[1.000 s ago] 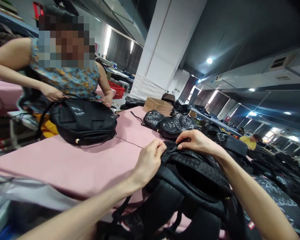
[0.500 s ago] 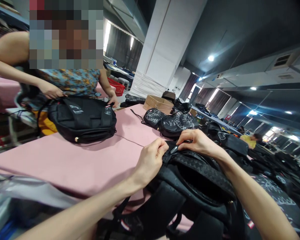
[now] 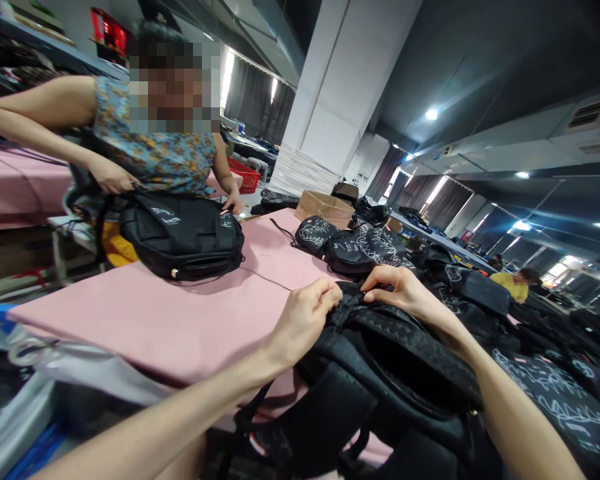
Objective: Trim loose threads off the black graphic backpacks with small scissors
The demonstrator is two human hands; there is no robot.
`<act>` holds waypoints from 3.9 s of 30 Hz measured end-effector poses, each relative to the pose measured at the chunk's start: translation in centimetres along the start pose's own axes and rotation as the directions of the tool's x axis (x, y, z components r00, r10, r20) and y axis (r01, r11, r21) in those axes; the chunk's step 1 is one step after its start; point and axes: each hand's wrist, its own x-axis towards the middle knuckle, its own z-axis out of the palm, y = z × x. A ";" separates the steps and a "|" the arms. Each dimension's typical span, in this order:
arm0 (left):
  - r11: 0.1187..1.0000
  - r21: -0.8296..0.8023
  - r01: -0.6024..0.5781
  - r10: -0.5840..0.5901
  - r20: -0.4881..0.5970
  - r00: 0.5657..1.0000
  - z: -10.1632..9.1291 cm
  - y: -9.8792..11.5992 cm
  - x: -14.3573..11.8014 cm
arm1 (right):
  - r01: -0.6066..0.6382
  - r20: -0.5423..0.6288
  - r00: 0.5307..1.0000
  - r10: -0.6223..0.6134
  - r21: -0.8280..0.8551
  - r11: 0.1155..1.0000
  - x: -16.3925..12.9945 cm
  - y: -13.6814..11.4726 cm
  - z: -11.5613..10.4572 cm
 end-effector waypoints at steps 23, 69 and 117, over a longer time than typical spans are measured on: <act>0.700 0.566 -0.435 0.396 0.199 0.896 -2.3 0.7 -0.7 | 0.041 0.002 0.999 -0.041 0.031 0.999 0.6 0.4 0.7; 0.717 0.550 -0.428 0.326 0.278 0.904 -3.4 0.9 -1.6 | 0.132 0.034 0.990 -0.135 0.070 0.989 0.8 0.8 0.9; 0.875 0.483 -0.029 -0.083 0.210 0.974 -3.0 4.0 0.0 | 0.323 0.075 0.944 -0.322 -0.004 0.946 1.4 -0.4 1.9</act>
